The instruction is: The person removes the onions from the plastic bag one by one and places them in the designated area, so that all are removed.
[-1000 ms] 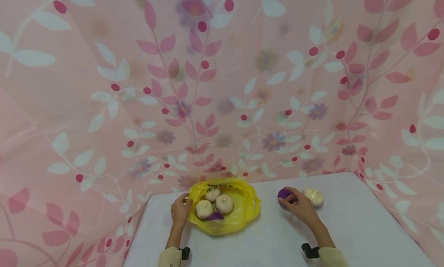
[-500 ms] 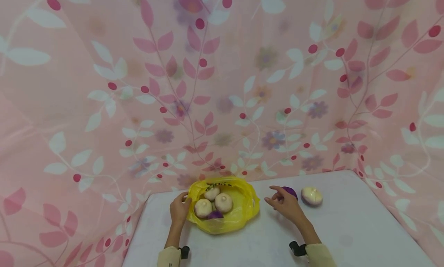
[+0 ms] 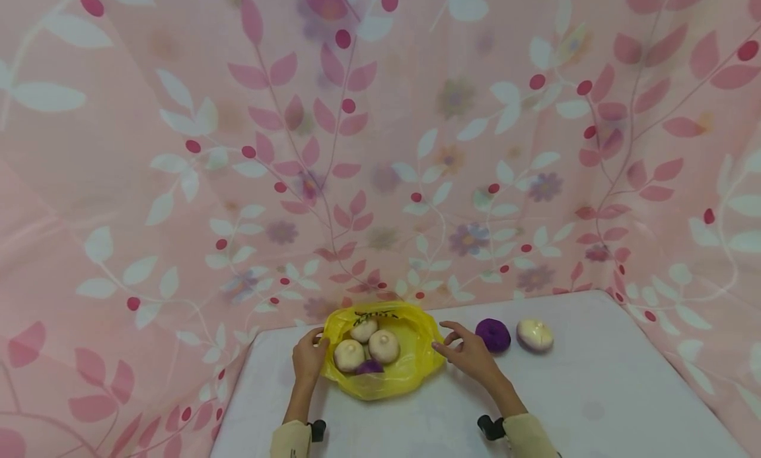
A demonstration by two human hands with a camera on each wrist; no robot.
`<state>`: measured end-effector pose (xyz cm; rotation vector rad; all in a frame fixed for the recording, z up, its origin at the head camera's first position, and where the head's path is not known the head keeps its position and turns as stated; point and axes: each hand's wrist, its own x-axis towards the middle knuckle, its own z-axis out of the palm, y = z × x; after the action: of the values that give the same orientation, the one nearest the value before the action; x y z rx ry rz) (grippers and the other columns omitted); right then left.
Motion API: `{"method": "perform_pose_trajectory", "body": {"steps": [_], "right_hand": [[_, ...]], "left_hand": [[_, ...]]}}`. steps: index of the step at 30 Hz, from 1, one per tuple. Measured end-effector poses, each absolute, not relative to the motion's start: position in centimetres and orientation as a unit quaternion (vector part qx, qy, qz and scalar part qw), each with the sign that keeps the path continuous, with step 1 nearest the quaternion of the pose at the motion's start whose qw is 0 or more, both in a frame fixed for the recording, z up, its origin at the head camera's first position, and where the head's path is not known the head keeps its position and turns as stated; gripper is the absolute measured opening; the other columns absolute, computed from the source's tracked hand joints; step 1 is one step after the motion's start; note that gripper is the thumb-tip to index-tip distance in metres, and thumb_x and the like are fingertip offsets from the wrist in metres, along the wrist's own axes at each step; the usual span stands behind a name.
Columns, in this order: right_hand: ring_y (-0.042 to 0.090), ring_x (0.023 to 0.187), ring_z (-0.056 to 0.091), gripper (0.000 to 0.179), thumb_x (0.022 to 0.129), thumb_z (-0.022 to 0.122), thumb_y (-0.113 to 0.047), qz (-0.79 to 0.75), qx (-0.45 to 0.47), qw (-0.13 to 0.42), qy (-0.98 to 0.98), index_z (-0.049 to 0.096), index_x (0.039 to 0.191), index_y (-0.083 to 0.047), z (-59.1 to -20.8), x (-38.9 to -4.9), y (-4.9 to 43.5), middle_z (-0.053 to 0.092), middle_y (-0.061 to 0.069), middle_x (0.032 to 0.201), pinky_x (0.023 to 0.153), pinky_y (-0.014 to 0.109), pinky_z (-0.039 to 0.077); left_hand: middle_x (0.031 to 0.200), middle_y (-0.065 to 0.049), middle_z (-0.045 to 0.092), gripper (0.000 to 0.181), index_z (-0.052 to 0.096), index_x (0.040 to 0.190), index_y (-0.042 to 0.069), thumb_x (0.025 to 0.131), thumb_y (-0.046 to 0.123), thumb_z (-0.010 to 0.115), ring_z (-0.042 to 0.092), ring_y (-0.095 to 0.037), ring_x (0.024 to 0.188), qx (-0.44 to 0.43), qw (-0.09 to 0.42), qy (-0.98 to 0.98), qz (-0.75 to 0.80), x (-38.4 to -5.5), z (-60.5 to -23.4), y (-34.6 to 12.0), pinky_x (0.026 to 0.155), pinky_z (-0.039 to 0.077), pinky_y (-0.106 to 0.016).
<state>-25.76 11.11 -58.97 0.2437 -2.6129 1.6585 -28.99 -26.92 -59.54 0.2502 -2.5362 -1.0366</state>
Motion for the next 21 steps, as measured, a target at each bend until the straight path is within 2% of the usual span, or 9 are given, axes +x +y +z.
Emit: {"method": "perform_pose_trajectory", "body": {"steps": [4, 12, 21], "right_hand": [[0.014, 0.059, 0.058, 0.060, 0.083, 0.077, -0.044, 0.520, 0.080, 0.011, -0.850, 0.058, 0.134, -0.017, -59.0, -25.9, 10.2, 0.062, -0.002, 0.090, 0.054, 0.027, 0.050], [0.014, 0.062, 0.055, 0.062, 0.084, 0.075, -0.048, 0.499, 0.096, 0.008, -0.861, 0.058, 0.134, -0.016, -58.8, -26.3, 8.5, 0.062, -0.003, 0.090, 0.057, 0.027, 0.050], [0.015, 0.061, 0.057, 0.068, 0.085, 0.073, -0.049, 0.502, 0.130, -0.011, -0.855, 0.055, 0.136, -0.008, -58.1, -26.5, 7.1, 0.065, 0.001, 0.092, 0.056, 0.027, 0.051]], "left_hand": [[0.092, -0.017, 0.073, 0.026, 0.073, 0.112, 0.005, 0.087, 0.010, 0.072, 0.069, -0.036, 0.085, 0.089, 0.189, -0.906, -0.369, -28.8, -59.5, -26.9, 0.075, 0.051, -0.052], [0.092, -0.017, 0.073, 0.026, 0.073, 0.112, 0.006, 0.086, 0.010, 0.071, 0.068, -0.037, 0.087, 0.089, 0.196, -0.905, -0.367, -28.6, -59.6, -26.9, 0.077, 0.050, -0.054], [0.089, -0.016, 0.073, 0.024, 0.074, 0.109, 0.005, 0.085, 0.006, 0.073, 0.068, -0.036, 0.085, 0.086, 0.204, -0.905, -0.364, -28.6, -59.6, -26.8, 0.075, 0.050, -0.053]]}}
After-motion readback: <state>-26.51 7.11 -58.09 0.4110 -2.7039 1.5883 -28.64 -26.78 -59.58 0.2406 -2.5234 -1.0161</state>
